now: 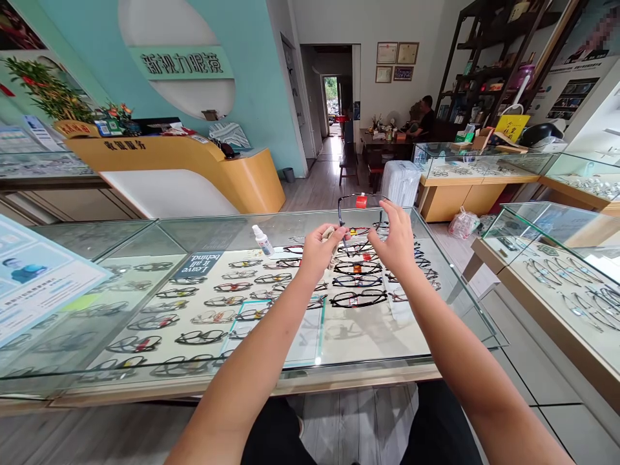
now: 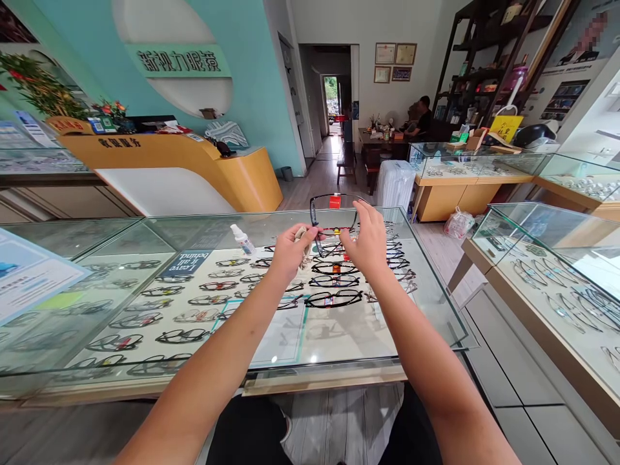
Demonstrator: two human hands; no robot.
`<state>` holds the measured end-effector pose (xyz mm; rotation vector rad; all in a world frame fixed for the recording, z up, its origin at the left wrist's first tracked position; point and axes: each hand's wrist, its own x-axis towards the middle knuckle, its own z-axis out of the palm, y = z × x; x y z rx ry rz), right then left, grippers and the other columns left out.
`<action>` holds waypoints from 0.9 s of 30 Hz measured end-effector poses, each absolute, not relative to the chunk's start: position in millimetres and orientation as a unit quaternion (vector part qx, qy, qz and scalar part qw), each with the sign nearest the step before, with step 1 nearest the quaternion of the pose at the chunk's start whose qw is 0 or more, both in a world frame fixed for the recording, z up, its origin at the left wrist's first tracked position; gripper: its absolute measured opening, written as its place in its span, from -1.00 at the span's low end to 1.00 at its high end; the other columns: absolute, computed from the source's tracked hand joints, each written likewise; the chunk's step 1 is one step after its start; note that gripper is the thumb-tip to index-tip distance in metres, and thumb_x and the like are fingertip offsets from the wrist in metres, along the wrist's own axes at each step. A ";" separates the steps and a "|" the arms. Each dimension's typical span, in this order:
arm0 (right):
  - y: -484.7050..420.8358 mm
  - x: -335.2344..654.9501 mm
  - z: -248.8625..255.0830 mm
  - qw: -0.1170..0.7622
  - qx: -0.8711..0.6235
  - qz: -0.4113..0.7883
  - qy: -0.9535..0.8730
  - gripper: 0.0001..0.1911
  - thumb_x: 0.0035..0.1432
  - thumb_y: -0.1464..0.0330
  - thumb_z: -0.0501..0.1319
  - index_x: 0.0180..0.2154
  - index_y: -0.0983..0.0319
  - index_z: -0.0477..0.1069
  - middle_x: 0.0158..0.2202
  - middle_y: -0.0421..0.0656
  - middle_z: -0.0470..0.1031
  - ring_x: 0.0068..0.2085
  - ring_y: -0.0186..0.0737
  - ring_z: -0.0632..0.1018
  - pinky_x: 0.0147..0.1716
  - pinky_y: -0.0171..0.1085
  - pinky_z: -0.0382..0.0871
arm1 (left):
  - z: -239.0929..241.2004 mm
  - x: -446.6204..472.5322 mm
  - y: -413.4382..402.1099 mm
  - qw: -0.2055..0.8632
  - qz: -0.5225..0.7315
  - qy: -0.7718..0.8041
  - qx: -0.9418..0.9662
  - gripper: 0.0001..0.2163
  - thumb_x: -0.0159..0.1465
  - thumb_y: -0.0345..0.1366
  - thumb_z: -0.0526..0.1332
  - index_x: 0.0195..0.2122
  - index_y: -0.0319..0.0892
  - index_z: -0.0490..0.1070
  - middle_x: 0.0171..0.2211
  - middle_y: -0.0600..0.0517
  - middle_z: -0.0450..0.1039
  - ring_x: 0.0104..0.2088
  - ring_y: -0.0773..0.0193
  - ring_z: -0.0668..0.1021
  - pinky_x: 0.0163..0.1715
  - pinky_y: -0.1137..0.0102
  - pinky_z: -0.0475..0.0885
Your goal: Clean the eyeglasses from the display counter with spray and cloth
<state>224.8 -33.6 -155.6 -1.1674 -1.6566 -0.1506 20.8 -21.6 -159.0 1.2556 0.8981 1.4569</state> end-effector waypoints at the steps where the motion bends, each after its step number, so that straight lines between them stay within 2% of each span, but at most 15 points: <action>1: -33.2 225.5 -155.9 0.524 -0.489 -0.064 -0.695 -0.38 0.30 0.33 0.25 0.37 0.20 0.35 0.43 0.15 0.46 0.43 0.24 0.46 0.46 0.29 0.32 | -159.3 20.5 -20.5 0.485 0.607 0.369 0.511 -0.44 0.00 0.21 0.64 -0.27 -0.15 0.60 -0.25 -0.07 0.70 -0.26 0.18 0.71 -0.23 0.38 0.53; 8: -35.3 224.6 -155.5 0.504 -0.507 -0.045 -0.698 -0.42 0.25 0.38 0.27 0.30 0.18 0.42 0.41 0.14 0.46 0.41 0.28 0.46 0.43 0.31 0.34 | -160.8 17.5 -15.8 0.471 0.649 0.363 0.475 -0.44 0.00 0.19 0.65 -0.24 -0.17 0.61 -0.17 -0.11 0.73 -0.19 0.13 0.75 -0.14 0.32 0.60; 15: -36.3 221.9 -157.5 0.487 -0.521 -0.020 -0.701 -0.49 0.22 0.40 0.28 0.21 0.21 0.49 0.36 0.16 0.48 0.36 0.31 0.47 0.39 0.29 0.37 | -158.8 14.1 -14.4 0.428 0.677 0.374 0.468 -0.48 0.07 0.20 0.62 -0.26 -0.14 0.59 -0.17 -0.08 0.72 -0.24 0.19 0.72 -0.30 0.40 0.51; 20: -40.7 218.8 -153.1 0.494 -0.473 -0.005 -0.729 -0.57 0.28 0.37 0.30 0.17 0.18 0.53 0.29 0.10 0.56 0.32 0.26 0.51 0.37 0.24 0.39 | -161.6 12.5 -13.5 0.423 0.628 0.390 0.523 -0.52 0.13 0.18 0.58 -0.23 -0.13 0.63 -0.24 -0.07 0.70 -0.31 0.21 0.65 -0.41 0.41 0.40; 22: -43.5 215.2 -151.3 0.496 -0.434 0.016 -0.752 -0.60 0.33 0.26 0.34 0.17 0.15 0.55 0.24 0.06 0.61 0.28 0.22 0.54 0.35 0.21 0.41 | -162.9 13.0 -13.7 0.417 0.614 0.391 0.544 -0.55 0.13 0.16 0.59 -0.23 -0.11 0.65 -0.13 -0.09 0.72 -0.24 0.18 0.67 -0.32 0.37 0.47; 24: -45.7 210.7 -151.4 0.484 -0.410 0.039 -0.772 -0.58 0.35 0.19 0.38 0.19 0.13 0.55 0.20 0.03 0.63 0.24 0.20 0.57 0.31 0.19 0.45 | -162.9 14.3 -15.0 0.406 0.611 0.379 0.563 -0.57 0.12 0.14 0.59 -0.27 -0.10 0.66 0.03 -0.10 0.69 -0.08 0.11 0.70 -0.09 0.29 0.54; 27: -46.0 204.0 -155.2 0.466 -0.398 0.057 -0.788 -0.56 0.35 0.16 0.40 0.19 0.14 0.56 0.19 0.05 0.64 0.20 0.19 0.58 0.26 0.20 0.48 | -160.9 16.3 -18.6 0.394 0.603 0.364 0.590 -0.60 0.14 0.13 0.59 -0.30 -0.10 0.69 0.17 -0.13 0.64 0.15 -0.03 0.66 0.23 0.13 0.48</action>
